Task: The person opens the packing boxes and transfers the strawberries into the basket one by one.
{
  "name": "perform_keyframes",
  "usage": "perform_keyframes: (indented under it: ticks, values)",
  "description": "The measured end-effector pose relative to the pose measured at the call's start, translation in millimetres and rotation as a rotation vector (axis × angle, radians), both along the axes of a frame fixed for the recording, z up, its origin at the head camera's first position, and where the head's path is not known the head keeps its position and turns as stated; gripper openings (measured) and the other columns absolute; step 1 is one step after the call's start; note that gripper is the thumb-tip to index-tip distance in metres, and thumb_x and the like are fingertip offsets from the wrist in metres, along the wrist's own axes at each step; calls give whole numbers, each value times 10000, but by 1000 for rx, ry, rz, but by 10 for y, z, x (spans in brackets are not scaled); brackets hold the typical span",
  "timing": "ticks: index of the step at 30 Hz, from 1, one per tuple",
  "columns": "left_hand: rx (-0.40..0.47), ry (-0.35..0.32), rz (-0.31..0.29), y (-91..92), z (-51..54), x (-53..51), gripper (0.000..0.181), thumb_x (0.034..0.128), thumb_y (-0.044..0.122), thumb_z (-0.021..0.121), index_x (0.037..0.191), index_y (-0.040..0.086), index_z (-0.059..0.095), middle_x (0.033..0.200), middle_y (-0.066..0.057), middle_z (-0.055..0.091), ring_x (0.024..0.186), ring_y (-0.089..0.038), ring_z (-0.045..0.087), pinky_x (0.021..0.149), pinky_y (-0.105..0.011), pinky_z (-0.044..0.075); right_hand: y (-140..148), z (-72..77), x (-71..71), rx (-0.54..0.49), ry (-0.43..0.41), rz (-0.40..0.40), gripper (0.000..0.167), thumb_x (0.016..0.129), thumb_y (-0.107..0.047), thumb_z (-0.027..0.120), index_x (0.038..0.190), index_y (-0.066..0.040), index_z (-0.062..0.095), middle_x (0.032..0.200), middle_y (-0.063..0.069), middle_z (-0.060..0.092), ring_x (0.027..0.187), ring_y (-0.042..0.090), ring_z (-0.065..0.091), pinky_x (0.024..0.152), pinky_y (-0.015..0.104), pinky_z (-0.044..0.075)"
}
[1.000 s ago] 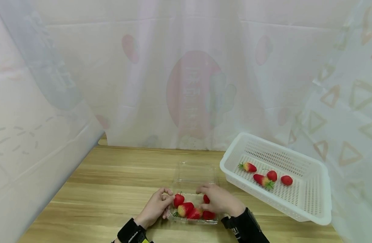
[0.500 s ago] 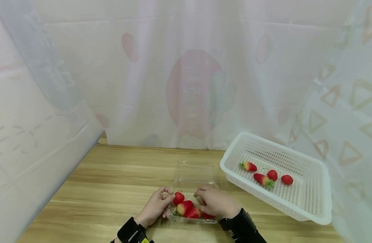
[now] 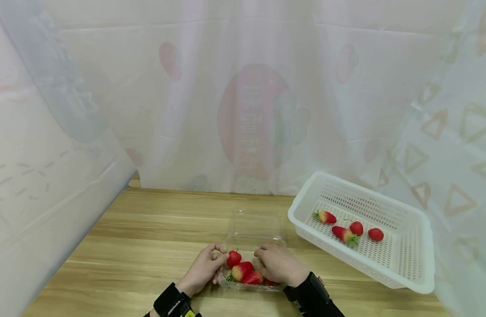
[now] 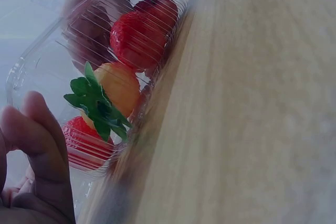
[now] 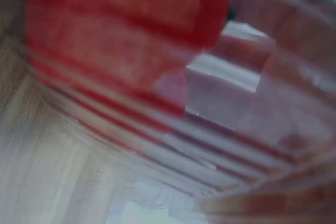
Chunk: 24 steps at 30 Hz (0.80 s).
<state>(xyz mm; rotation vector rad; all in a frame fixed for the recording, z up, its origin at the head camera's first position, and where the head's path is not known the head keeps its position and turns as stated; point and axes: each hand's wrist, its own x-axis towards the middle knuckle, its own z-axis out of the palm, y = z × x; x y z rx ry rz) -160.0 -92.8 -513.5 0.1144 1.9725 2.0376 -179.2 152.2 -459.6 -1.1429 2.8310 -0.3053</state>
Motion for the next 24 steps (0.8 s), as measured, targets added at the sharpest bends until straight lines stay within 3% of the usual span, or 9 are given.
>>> perform_keyframes:
  ticks: [10,19,24]
  values:
    - [-7,9,-9,12,17,5,222,968,114,610,1091,-6,469,616,10,522,388,-20,451,370,-155,416,-49,-67,8,63,35,-76,72,850,-156,732,861,-143,662,799,-62,575,723,109,562,623,279,465]
    - [-11,11,-10,23,21,7,220,961,102,605,1093,-10,469,621,8,532,390,-24,449,369,-157,417,-56,-44,20,63,21,-138,112,796,-98,742,819,-108,633,799,-8,603,713,142,573,621,302,480]
    - [-19,7,-12,27,32,13,216,964,110,604,1090,1,467,617,10,532,397,-32,463,371,-160,417,-39,-44,9,52,19,-128,103,799,-79,737,829,-86,639,809,22,615,734,168,589,633,305,484]
